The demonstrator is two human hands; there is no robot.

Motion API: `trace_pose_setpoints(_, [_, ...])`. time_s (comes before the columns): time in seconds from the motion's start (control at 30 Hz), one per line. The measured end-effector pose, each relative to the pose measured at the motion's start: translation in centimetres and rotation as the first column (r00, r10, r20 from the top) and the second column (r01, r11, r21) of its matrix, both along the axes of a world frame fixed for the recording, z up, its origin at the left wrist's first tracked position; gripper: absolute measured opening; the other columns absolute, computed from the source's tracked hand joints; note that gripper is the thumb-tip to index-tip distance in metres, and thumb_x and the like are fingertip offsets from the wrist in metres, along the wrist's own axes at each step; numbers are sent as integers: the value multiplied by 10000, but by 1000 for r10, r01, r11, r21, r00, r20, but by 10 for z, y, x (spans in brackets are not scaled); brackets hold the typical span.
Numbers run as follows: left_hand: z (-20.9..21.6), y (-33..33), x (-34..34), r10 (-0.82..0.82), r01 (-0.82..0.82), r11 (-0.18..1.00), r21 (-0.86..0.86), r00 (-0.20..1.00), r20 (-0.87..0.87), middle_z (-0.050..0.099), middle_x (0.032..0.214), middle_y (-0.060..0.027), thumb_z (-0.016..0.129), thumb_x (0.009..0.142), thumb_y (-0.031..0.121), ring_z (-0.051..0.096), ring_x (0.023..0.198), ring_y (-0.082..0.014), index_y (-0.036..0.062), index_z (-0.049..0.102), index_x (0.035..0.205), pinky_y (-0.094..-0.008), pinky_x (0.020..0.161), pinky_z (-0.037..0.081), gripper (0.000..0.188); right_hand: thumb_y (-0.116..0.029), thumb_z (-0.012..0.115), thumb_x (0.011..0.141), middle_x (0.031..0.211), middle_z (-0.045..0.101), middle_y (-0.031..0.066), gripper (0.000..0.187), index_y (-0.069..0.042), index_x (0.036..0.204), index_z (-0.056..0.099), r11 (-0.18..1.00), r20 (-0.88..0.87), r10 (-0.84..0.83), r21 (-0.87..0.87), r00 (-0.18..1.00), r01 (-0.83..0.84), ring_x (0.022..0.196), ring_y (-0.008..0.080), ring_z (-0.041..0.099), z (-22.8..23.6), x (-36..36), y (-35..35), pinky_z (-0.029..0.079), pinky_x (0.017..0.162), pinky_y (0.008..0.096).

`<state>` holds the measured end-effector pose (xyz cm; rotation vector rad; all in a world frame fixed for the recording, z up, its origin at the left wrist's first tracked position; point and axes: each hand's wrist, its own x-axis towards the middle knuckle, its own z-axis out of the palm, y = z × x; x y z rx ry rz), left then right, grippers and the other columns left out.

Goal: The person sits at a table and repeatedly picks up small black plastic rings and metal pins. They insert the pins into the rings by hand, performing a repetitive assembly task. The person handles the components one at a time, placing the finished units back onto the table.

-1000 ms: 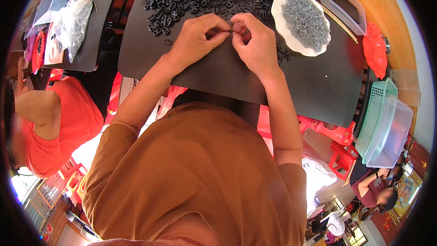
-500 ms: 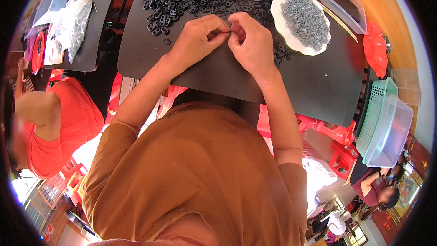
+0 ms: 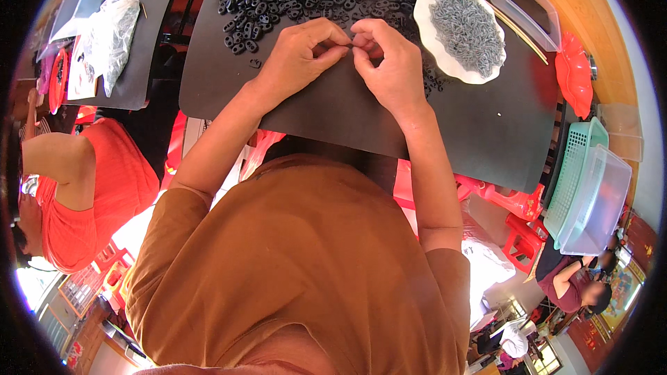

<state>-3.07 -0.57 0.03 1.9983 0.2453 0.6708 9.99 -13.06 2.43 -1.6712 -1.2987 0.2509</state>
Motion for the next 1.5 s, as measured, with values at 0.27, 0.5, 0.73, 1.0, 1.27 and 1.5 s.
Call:
trace_pose_setpoints(0.27, [-2,-1,0,-6,6,999,39,1000,-16,656,887,-78,661,818,-34,654,750,-170,-11,656,915,-276,658,539,100,55,656,757,809,654,57,305,-79,1028,616,999,104,-21,-29,994,24,723,175,658,-5,-2,0,545,642,282])
trace_pose_setpoints(0.5, [-3,-2,-1,-12,12,999,45,1000,-5,644,848,-79,667,813,-30,642,717,-163,-9,652,888,-276,634,525,79,65,655,740,792,647,58,289,-68,992,605,998,81,-38,-49,996,42,700,169,651,-5,-5,0,545,639,278])
trace_pose_setpoints(0.73, [1,-4,0,-25,25,1000,7,1000,-12,646,849,-74,662,818,-26,654,718,-151,-14,646,880,-269,635,535,65,96,651,719,756,631,51,263,-44,928,575,1000,41,-8,-11,999,8,679,141,640,-3,-3,-2,535,634,263])
trace_pose_setpoints(1.0, [3,-5,0,-29,28,999,-25,999,-35,651,852,-74,662,822,-8,663,721,-153,-11,651,882,-269,642,541,61,85,659,722,723,608,39,232,-43,868,533,999,0,17,-43,1000,-17,647,137,625,-2,1,-2,519,616,261])
trace_pose_setpoints(1.27, [5,-5,1,-44,42,999,-30,998,-48,655,857,-74,667,823,7,667,723,-157,-7,653,885,-270,649,545,65,74,666,723,711,597,30,229,-46,854,521,999,-2,34,-27,999,-34,634,130,620,-4,5,-5,521,611,257])
trace_pose_setpoints(1.5, [5,-6,2,-50,47,997,-65,998,-47,659,865,-71,667,825,1,667,737,-153,-10,654,897,-268,679,554,74,89,647,733,795,646,36,206,-26,865,538,996,-39,27,-78,999,-30,707,92,626,-1,6,-9,526,689,246])
